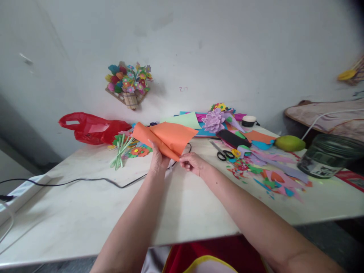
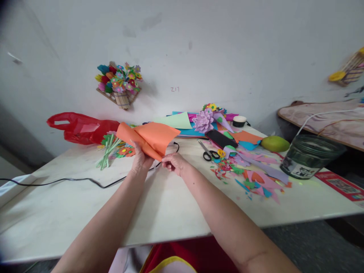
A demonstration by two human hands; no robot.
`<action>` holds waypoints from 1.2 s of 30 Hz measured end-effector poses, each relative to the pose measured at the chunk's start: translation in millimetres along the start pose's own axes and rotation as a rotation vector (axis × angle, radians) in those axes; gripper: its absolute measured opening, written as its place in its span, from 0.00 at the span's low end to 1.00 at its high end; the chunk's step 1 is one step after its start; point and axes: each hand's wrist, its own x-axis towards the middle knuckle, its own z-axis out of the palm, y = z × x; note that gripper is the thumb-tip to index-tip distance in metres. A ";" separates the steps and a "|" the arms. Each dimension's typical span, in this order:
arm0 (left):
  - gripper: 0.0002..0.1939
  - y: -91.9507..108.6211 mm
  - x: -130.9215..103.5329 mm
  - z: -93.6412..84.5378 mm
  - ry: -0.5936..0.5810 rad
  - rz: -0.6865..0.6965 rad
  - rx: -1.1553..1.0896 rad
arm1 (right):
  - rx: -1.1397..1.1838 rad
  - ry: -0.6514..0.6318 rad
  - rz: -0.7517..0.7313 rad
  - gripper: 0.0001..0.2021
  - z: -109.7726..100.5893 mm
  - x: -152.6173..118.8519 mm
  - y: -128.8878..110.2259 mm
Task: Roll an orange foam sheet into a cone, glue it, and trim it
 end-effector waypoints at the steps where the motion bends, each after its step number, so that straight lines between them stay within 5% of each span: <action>1: 0.29 -0.1 0.1 0.3 -0.003 -0.006 0.002 | -0.005 -0.005 0.000 0.05 -0.1 0.1 0.2; 18: 0.27 3.3 0.2 -1.6 -0.055 0.029 0.002 | 0.037 0.030 0.101 0.06 -3.2 0.3 -2.8; 22: 0.24 3.8 0.8 -0.2 0.006 0.008 -0.019 | 0.015 0.023 0.083 0.06 -1.6 -0.6 -2.7; 29: 0.24 12.5 1.2 4.4 0.193 -0.054 -0.082 | -0.100 0.019 -0.056 0.02 1.1 -0.7 0.1; 36: 0.27 20.5 2.2 4.6 0.225 -0.092 -0.122 | -0.362 0.140 -0.415 0.06 4.5 -3.8 -0.2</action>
